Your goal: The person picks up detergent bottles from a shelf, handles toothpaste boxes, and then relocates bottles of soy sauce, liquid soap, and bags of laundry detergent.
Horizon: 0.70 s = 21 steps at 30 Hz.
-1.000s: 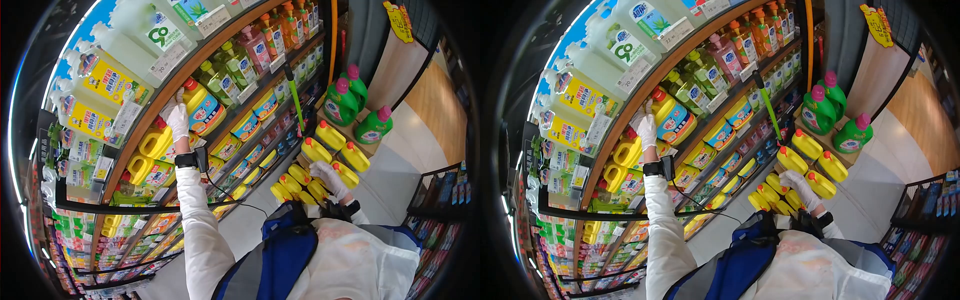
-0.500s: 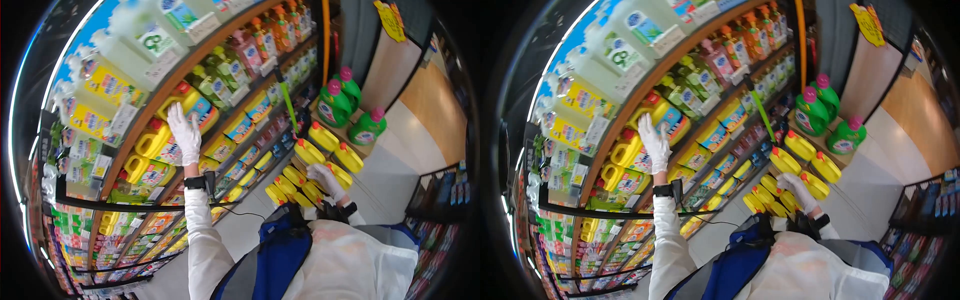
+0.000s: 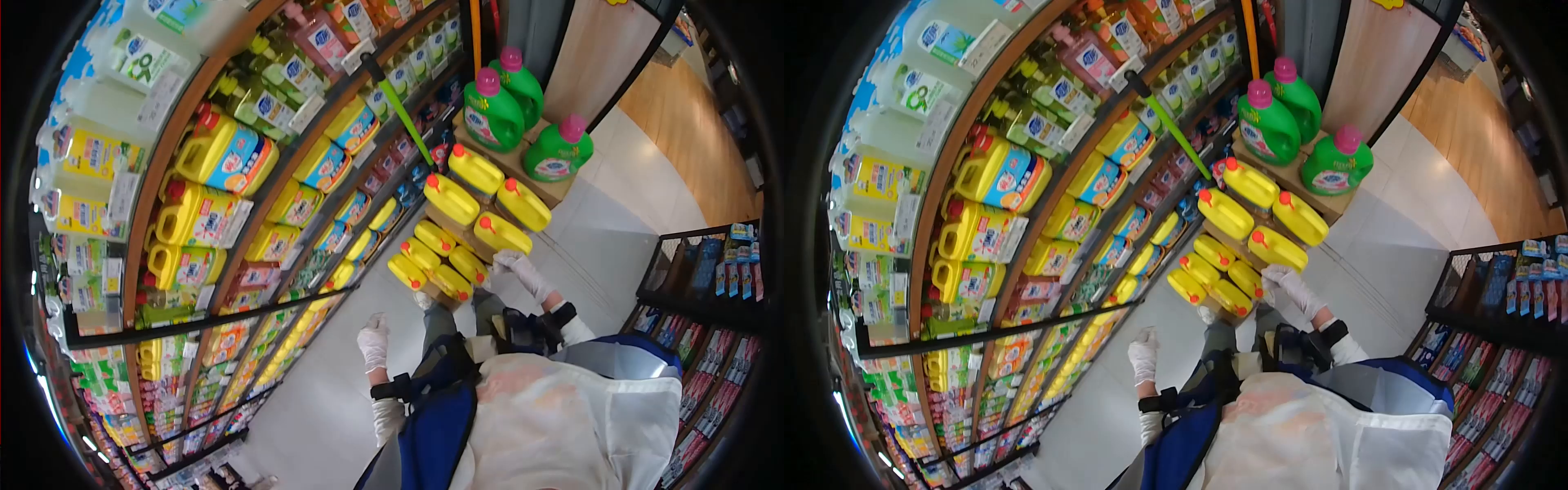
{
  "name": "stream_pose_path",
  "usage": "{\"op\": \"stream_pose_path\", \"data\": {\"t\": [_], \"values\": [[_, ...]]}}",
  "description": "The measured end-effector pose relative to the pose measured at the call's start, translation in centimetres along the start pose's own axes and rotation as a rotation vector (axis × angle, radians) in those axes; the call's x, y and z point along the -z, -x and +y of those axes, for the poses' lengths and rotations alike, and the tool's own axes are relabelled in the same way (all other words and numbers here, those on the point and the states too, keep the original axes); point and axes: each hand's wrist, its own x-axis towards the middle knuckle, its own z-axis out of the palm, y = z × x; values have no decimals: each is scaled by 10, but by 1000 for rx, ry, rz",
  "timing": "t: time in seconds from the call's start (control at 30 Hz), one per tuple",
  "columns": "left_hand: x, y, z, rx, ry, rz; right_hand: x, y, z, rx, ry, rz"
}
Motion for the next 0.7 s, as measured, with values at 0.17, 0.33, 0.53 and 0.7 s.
{"op": "stream_pose_path", "data": {"t": [0.17, 0.33, 0.53, 0.7], "values": [[-50, 7, -64, -37, 128, -111, 3, 29, 13, -18, 112, 56], [-34, 29, -29, -152, -172, -126, -5, 89, 13, 21, 180, 55], [-101, 46, 4, -540, 101, -165, 17, 175, 38, 38, 263, 187], [-149, 96, 16, -442, 147, -521, 22, 311, 52, 17, 641, 381]]}}
